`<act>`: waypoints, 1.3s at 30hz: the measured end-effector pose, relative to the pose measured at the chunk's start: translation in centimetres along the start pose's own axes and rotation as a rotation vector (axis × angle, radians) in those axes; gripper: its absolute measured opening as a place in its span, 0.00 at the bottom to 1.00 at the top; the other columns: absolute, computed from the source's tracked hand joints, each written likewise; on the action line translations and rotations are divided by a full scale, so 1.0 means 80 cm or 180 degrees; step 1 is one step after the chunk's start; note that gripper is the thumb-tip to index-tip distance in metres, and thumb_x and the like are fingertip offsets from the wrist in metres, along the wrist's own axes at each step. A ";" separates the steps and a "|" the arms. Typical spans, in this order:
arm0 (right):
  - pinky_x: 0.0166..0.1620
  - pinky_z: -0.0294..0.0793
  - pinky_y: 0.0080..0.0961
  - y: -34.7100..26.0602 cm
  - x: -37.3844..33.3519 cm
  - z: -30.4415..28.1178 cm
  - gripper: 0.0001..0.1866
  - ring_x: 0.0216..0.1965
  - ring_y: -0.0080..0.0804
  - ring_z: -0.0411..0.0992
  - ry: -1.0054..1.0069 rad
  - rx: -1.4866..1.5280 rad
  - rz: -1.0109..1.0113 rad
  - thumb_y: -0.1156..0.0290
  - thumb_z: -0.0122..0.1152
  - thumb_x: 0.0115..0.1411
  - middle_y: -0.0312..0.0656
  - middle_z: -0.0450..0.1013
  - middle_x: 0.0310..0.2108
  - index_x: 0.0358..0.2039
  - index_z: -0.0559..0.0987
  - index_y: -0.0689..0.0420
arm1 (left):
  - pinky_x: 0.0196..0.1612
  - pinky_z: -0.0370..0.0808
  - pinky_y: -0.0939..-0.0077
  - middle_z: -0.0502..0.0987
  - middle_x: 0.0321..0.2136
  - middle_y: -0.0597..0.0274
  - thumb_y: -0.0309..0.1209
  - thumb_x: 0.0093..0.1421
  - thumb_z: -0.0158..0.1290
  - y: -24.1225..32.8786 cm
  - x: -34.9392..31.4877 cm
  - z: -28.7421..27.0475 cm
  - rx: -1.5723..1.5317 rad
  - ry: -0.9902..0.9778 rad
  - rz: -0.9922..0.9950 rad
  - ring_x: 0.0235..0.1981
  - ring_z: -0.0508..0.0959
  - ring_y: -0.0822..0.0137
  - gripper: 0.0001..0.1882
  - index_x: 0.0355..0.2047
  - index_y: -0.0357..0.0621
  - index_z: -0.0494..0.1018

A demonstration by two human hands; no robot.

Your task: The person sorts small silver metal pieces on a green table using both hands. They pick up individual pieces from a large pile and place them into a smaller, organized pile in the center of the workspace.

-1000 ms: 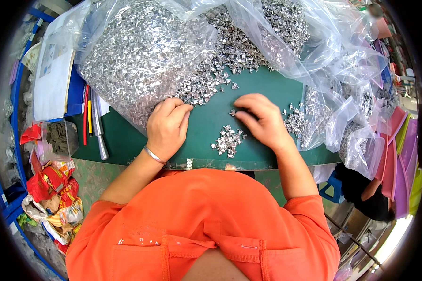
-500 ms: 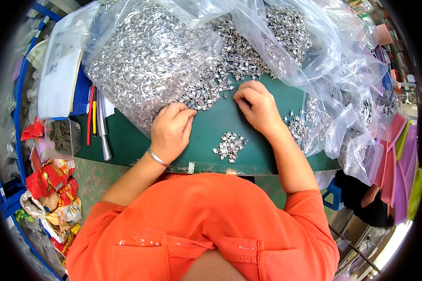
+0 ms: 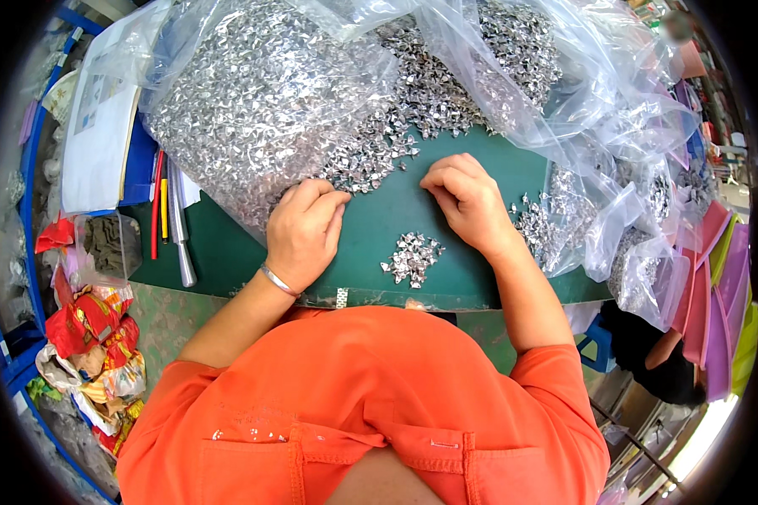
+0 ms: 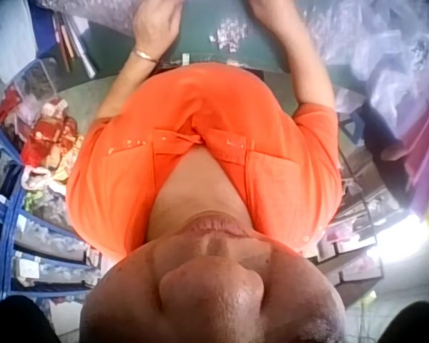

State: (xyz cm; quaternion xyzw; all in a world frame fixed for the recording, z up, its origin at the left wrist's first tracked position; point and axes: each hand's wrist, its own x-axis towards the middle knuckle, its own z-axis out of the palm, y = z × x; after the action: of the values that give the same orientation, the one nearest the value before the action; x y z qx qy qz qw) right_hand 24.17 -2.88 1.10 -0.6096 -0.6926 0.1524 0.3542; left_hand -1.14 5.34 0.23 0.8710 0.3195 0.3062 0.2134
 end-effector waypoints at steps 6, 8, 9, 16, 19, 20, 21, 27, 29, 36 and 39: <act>0.44 0.77 0.34 -0.001 -0.014 -0.014 0.10 0.40 0.44 0.77 -0.0334 0.0739 -0.0051 0.87 0.64 0.51 0.42 0.78 0.34 0.32 0.80 0.59 | 0.39 0.76 0.63 0.78 0.34 0.57 0.20 0.55 0.62 0.000 -0.003 0.001 0.0027 0.0050 0.0007 0.35 0.79 0.53 0.08 0.35 0.41 0.81; 0.42 0.77 0.34 0.001 -0.019 -0.012 0.09 0.39 0.42 0.77 0.0200 0.0520 0.0302 0.86 0.65 0.53 0.43 0.78 0.35 0.33 0.80 0.59 | 0.39 0.76 0.63 0.78 0.34 0.57 0.19 0.55 0.62 0.000 -0.002 0.001 0.0015 0.0044 0.0002 0.35 0.79 0.53 0.08 0.35 0.41 0.81; 0.42 0.77 0.34 -0.004 -0.017 -0.010 0.09 0.39 0.42 0.77 0.0312 0.0444 0.0475 0.85 0.66 0.53 0.44 0.78 0.35 0.34 0.80 0.59 | 0.39 0.76 0.63 0.78 0.34 0.57 0.19 0.55 0.62 0.000 -0.002 0.001 0.0015 0.0042 -0.0004 0.35 0.79 0.53 0.08 0.35 0.41 0.81; 0.40 0.77 0.31 -0.017 -0.030 0.003 0.13 0.36 0.37 0.77 0.0133 0.0616 0.0831 0.82 0.71 0.53 0.42 0.77 0.34 0.38 0.79 0.59 | 0.39 0.76 0.62 0.78 0.34 0.57 0.19 0.55 0.62 0.001 -0.001 0.001 0.0014 0.0003 -0.0012 0.35 0.79 0.53 0.08 0.35 0.41 0.81; 0.40 0.79 0.26 -0.027 -0.033 -0.003 0.19 0.37 0.29 0.77 0.0446 0.0670 0.0973 0.84 0.69 0.53 0.39 0.76 0.34 0.45 0.78 0.59 | 0.39 0.75 0.62 0.78 0.34 0.57 0.19 0.55 0.61 0.002 0.001 0.001 0.0031 0.0017 0.0017 0.35 0.79 0.53 0.08 0.35 0.40 0.81; 0.40 0.79 0.25 -0.029 -0.036 -0.005 0.20 0.37 0.28 0.77 0.0583 0.0645 0.0945 0.84 0.68 0.53 0.39 0.76 0.34 0.47 0.77 0.59 | 0.39 0.75 0.62 0.78 0.34 0.57 0.19 0.54 0.61 0.001 0.001 0.001 0.0021 0.0020 0.0037 0.35 0.79 0.53 0.08 0.35 0.40 0.81; 0.38 0.78 0.24 -0.029 -0.039 -0.006 0.23 0.37 0.27 0.77 0.0532 0.0872 0.1037 0.84 0.66 0.53 0.38 0.75 0.35 0.50 0.75 0.59 | 0.39 0.75 0.62 0.78 0.34 0.56 0.18 0.54 0.61 0.001 -0.001 0.000 0.0056 -0.0008 0.0029 0.35 0.79 0.53 0.08 0.35 0.39 0.81; 0.37 0.76 0.22 -0.037 -0.051 -0.020 0.25 0.35 0.23 0.74 0.0575 0.1161 0.1301 0.86 0.63 0.53 0.37 0.75 0.36 0.52 0.74 0.58 | 0.39 0.75 0.64 0.77 0.34 0.55 0.18 0.54 0.61 0.002 0.000 0.000 0.0041 -0.0020 0.0064 0.35 0.79 0.53 0.08 0.35 0.39 0.80; 0.37 0.75 0.21 -0.036 -0.056 -0.021 0.25 0.35 0.22 0.73 0.0640 0.1229 0.1381 0.87 0.63 0.54 0.37 0.74 0.36 0.53 0.73 0.58 | 0.39 0.75 0.63 0.77 0.34 0.55 0.18 0.54 0.61 0.003 0.001 0.000 0.0034 -0.0030 0.0057 0.35 0.79 0.53 0.08 0.35 0.39 0.80; 0.37 0.74 0.21 -0.039 -0.070 -0.032 0.25 0.35 0.21 0.73 0.0887 0.1174 0.1251 0.88 0.62 0.54 0.36 0.74 0.36 0.53 0.73 0.57 | 0.40 0.75 0.63 0.77 0.34 0.54 0.18 0.55 0.61 0.002 0.000 -0.001 0.0090 -0.0066 0.0048 0.36 0.79 0.53 0.08 0.36 0.39 0.80; 0.38 0.74 0.20 -0.042 -0.075 -0.033 0.26 0.35 0.20 0.73 0.1039 0.1780 0.1335 0.88 0.63 0.53 0.35 0.74 0.37 0.53 0.73 0.57 | 0.40 0.75 0.63 0.77 0.35 0.54 0.18 0.56 0.61 0.003 0.001 -0.001 0.0092 -0.0103 0.0045 0.36 0.79 0.53 0.07 0.36 0.38 0.80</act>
State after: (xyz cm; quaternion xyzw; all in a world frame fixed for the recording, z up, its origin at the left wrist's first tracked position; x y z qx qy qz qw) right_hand 23.51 -9.87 3.28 -0.6341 -0.4191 0.3055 0.5735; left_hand -1.06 5.26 0.48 0.8811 0.3143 0.2889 0.2038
